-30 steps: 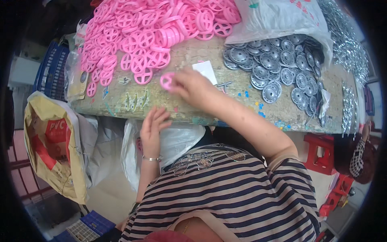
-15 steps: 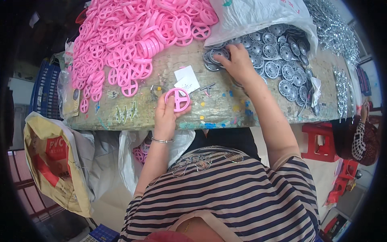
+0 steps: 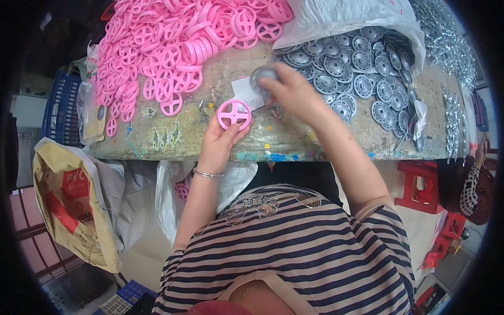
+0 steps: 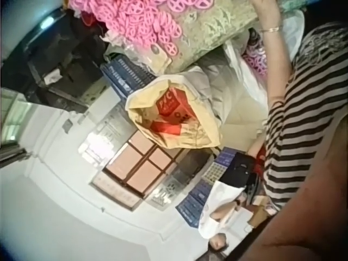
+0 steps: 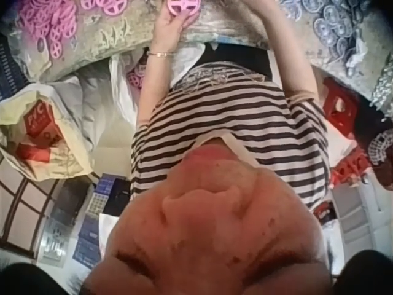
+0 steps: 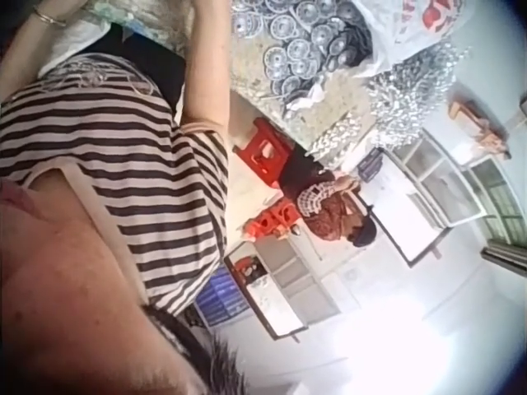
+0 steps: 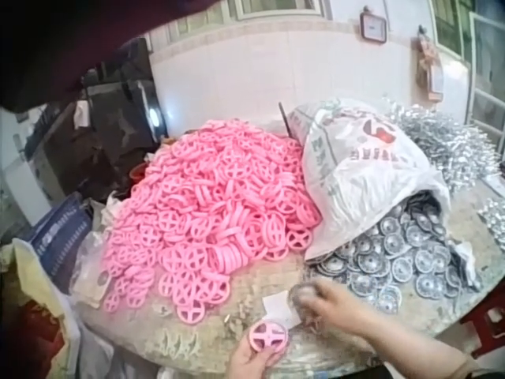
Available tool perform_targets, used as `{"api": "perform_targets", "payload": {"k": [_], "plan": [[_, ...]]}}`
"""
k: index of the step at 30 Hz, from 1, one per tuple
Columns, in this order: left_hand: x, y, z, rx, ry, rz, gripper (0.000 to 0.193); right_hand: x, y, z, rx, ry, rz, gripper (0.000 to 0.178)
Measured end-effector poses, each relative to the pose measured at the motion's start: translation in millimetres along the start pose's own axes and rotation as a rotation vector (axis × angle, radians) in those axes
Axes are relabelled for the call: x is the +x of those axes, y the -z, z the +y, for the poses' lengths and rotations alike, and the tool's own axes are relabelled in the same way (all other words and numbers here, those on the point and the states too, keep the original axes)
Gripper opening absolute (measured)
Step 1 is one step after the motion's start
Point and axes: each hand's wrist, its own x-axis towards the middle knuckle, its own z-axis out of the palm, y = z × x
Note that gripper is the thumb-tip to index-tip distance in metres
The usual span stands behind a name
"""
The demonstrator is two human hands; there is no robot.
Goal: Manually assembling small plastic and metal toy components at a workbench.
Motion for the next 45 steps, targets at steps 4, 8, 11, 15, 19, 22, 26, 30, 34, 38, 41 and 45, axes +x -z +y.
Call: {"api": "perform_targets", "payload": {"k": [4,8,11,15,19,22,26,30,34,38,41,45], "plan": [[-1,-6,3,-0.001,-0.015,0.002,0.052,-12,-31,24,-0.339,0.260,-0.088,0.029],[-3,-5,4,-0.002,-0.016,-0.002,0.052,-15,-39,23,-0.363,0.393,-0.003,0.034],[-5,-3,4,-0.022,-0.024,0.000,0.052,-18,-39,6,-0.029,0.011,-0.144,0.037],[-4,-3,2,-0.044,-0.043,-0.014,0.052,-18,-44,27,-0.284,0.295,-0.033,0.043],[-5,-2,1,0.020,-0.063,-0.033,0.052,-16,-52,24,-0.470,0.392,0.051,0.046],[-6,-3,3,-0.015,-0.088,-0.054,0.052,-12,-49,18,-0.247,0.106,-0.065,0.038],[-6,-2,3,-0.063,-0.078,-0.034,0.052,-14,-55,17,-0.172,-0.019,-0.151,0.026],[-12,1,2,-0.006,-0.107,-0.054,0.052,-19,-57,12,-0.132,-0.069,-0.159,0.022],[-39,2,4,0.042,-0.153,0.143,0.039,-10,-59,10,-0.174,0.050,-0.152,0.020],[-91,51,-11,0.534,-0.372,0.631,0.031,36,-68,-9,-0.471,0.379,-0.108,0.027],[-138,84,-3,0.553,-0.319,0.755,0.029,77,-93,-13,-0.801,0.691,0.019,0.042],[-192,130,-27,1.115,-0.116,0.775,0.024,110,-116,-37,-1.203,0.762,-0.007,0.060]]}}
